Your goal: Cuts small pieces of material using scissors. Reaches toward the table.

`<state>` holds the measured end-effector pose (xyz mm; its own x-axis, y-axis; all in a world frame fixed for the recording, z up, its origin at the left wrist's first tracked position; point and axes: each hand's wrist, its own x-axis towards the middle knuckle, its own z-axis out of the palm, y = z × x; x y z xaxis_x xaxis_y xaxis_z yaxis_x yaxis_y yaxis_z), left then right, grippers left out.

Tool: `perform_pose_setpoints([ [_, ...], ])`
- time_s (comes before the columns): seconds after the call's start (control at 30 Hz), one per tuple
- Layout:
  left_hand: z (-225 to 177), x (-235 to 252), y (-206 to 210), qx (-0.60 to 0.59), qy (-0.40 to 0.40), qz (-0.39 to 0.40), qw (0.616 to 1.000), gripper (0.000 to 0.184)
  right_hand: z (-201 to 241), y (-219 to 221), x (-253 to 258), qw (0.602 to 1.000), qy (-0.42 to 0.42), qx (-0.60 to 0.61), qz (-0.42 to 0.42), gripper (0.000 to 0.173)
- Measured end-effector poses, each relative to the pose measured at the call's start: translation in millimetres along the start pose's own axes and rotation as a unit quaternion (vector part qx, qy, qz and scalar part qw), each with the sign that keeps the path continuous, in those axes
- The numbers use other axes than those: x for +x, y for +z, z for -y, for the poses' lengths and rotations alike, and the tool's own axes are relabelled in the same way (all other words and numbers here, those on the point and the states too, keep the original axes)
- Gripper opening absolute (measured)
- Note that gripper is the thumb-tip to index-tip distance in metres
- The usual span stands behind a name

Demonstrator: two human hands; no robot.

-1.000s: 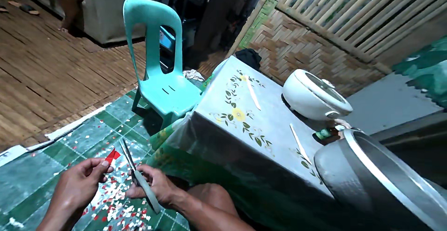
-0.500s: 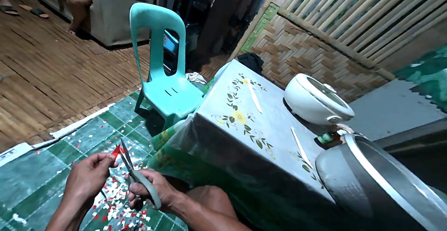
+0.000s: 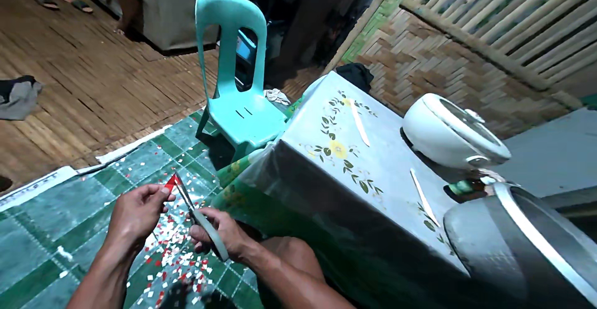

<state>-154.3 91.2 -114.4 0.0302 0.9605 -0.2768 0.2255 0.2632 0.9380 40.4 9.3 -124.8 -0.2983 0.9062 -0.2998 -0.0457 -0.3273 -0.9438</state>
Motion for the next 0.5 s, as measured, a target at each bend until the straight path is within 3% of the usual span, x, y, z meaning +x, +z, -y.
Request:
perform_pose_setpoints([
  [0.13,-14,-11,-1,-0.026,-0.028,0.004,0.999,0.016,7,4,-5,1.000,-0.003,-0.026,-0.016,0.043],
  [0.5,6,-14,-22,-0.084,0.003,0.001,0.996,0.018,8,11,-4,0.982,-0.050,-0.179,-0.023,0.062],
])
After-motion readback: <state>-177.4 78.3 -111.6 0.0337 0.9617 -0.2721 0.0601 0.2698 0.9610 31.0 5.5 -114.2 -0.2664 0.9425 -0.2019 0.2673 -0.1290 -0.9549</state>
